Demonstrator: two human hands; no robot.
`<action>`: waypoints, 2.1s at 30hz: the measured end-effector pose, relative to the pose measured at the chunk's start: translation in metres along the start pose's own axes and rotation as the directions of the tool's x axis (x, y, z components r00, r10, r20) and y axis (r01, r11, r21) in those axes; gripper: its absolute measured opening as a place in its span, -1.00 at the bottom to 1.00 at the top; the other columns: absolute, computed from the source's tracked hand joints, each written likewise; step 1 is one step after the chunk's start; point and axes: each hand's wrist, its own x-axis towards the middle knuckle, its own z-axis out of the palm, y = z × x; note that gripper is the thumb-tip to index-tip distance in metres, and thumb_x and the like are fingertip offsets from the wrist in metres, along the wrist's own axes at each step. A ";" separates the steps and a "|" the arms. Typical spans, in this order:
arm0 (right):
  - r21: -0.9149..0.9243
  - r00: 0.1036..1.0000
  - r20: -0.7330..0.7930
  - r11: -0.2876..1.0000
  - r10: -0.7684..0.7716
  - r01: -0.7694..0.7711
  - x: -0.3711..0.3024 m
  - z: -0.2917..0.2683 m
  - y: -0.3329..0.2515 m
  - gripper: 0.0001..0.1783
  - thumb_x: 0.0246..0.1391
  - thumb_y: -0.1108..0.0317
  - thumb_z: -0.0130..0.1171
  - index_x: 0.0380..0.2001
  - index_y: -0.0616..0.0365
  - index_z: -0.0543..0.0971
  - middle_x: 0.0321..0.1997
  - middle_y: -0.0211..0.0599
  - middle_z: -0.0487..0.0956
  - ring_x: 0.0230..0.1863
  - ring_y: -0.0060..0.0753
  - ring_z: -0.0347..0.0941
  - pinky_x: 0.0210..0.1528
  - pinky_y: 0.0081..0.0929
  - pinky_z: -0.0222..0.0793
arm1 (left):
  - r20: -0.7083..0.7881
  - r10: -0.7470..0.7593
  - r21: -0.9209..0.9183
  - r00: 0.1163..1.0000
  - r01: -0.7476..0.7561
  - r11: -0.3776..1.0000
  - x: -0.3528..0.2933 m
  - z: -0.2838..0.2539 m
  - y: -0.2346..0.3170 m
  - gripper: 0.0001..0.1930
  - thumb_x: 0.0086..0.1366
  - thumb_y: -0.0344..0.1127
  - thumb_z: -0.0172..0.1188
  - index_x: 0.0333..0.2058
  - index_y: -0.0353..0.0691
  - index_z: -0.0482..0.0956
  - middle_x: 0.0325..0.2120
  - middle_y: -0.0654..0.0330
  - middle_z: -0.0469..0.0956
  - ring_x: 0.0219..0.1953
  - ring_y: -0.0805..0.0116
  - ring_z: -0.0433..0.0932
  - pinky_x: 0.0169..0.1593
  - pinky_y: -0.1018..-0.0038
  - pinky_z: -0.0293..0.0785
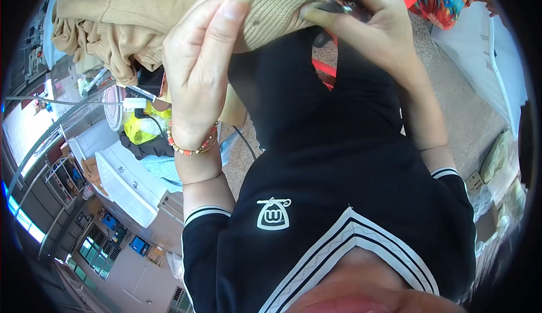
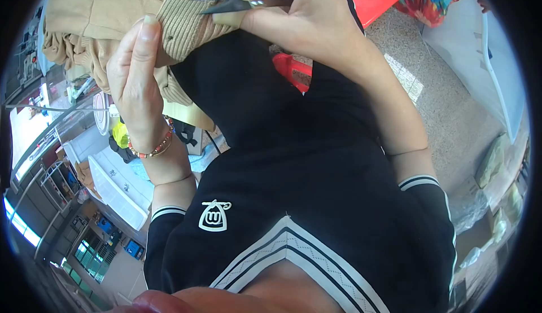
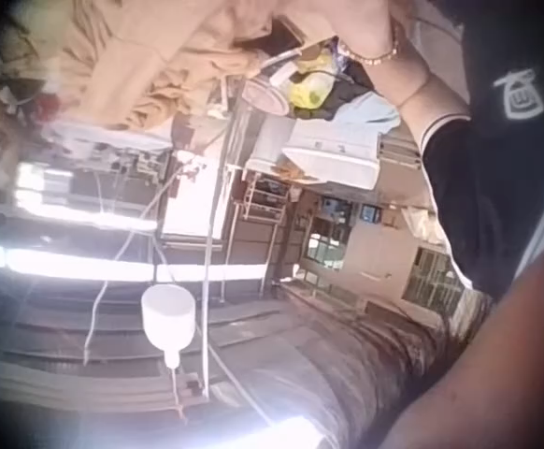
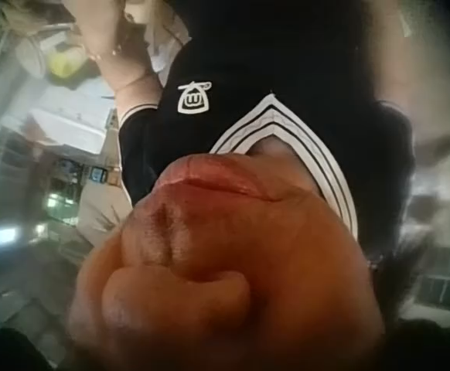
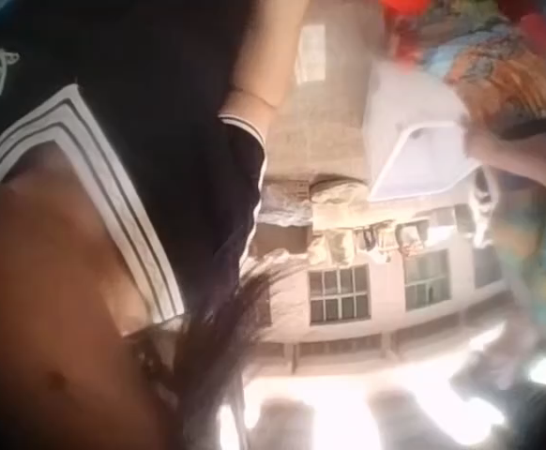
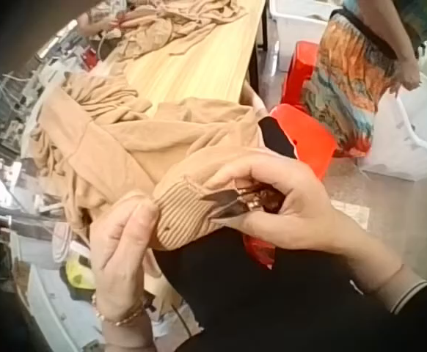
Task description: Trimming loose threads from knitted sweaters using small scissors.
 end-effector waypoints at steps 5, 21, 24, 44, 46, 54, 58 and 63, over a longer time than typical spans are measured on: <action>-0.554 0.966 0.054 0.813 0.252 -0.181 -0.003 -0.004 -0.055 -0.53 -0.08 0.46 0.48 -0.04 0.24 0.62 -0.10 -0.25 0.56 -0.23 -0.44 0.46 -0.14 -0.53 0.39 | -0.061 -0.141 -0.091 0.988 0.136 0.987 -0.003 0.005 -0.001 -0.73 0.46 -0.30 0.12 -0.40 -0.39 0.53 -0.53 0.42 0.31 -0.48 0.67 0.17 -0.44 0.61 0.07; -0.646 0.965 0.157 0.761 0.209 -0.060 0.000 0.002 -0.053 -0.50 -0.11 0.46 0.46 0.00 0.17 0.66 -0.34 -0.30 0.46 -0.35 -0.41 0.43 -0.35 -0.56 0.35 | -0.117 -0.245 -0.035 0.963 0.242 0.970 -0.010 -0.004 -0.023 -0.71 0.42 -0.32 0.16 -0.06 -0.45 0.64 -0.22 0.17 0.66 -0.16 0.55 0.56 -0.03 0.66 0.38; -0.454 0.958 0.164 0.845 -0.234 0.284 -0.003 -0.003 0.013 -0.52 -0.11 0.48 0.46 -0.02 0.17 0.67 -0.34 -0.30 0.48 -0.35 -0.41 0.44 -0.34 -0.55 0.36 | -0.058 -0.260 -0.106 0.964 0.253 0.962 -0.005 -0.004 -0.022 -0.71 0.43 -0.33 0.15 -0.05 -0.46 0.63 -0.22 0.16 0.66 -0.14 0.53 0.56 0.00 0.64 0.39; 0.267 0.883 -0.096 0.867 0.459 -0.421 -0.028 -0.059 -0.013 -0.75 0.26 0.39 0.17 -0.06 0.30 0.57 -0.30 -0.44 0.57 -0.45 -0.81 0.32 -0.32 -0.75 0.27 | 0.253 -0.223 -0.089 0.941 0.252 0.964 0.002 -0.040 -0.035 -0.66 0.30 -0.50 0.25 0.04 -0.41 0.51 -0.06 0.20 0.56 0.04 0.48 0.48 0.14 0.57 0.34; 0.225 0.889 -0.098 0.880 0.447 -0.417 -0.021 -0.062 -0.017 -0.75 0.26 0.38 0.17 -0.07 0.29 0.57 -0.33 -0.47 0.55 -0.48 -0.83 0.24 -0.38 -0.78 0.19 | 0.242 -0.264 -0.119 0.934 0.298 0.947 0.006 -0.043 -0.038 -0.70 0.40 -0.47 0.15 0.07 -0.42 0.50 -0.10 0.22 0.58 -0.02 0.55 0.51 0.09 0.62 0.38; 0.094 0.800 -0.386 0.882 0.460 -0.462 -0.025 -0.073 -0.005 -0.87 0.25 0.42 0.19 -0.19 0.24 0.60 -0.46 -0.65 0.44 -0.52 -0.85 0.18 -0.48 -0.80 0.04 | 0.260 -0.215 -0.258 0.941 0.282 0.924 0.023 -0.024 -0.024 -0.65 0.48 -0.31 0.03 0.11 -0.41 0.51 -0.19 0.34 0.57 -0.23 0.69 0.37 -0.08 0.73 0.24; -0.330 0.922 -0.279 0.875 0.268 -0.354 -0.012 -0.048 -0.003 -0.66 0.11 0.59 0.28 -0.02 0.31 0.58 -0.38 -0.63 0.43 -0.42 -0.83 0.26 -0.31 -0.81 0.10 | 0.029 -0.230 -0.187 0.973 0.232 0.955 0.020 -0.009 -0.027 -0.63 0.47 -0.33 0.03 0.16 -0.39 0.49 -0.30 0.41 0.46 -0.29 0.71 0.29 -0.15 0.72 0.19; -0.578 0.938 -0.012 0.763 0.347 -0.290 0.009 -0.015 -0.044 -0.52 -0.02 0.52 0.41 0.03 0.26 0.60 -0.20 -0.33 0.58 -0.23 -0.53 0.41 -0.18 -0.59 0.32 | 0.067 -0.186 -0.188 0.980 0.195 0.962 0.015 -0.011 -0.036 -0.61 0.48 -0.33 0.03 0.21 -0.34 0.44 -0.32 0.42 0.44 -0.27 0.71 0.32 -0.12 0.73 0.22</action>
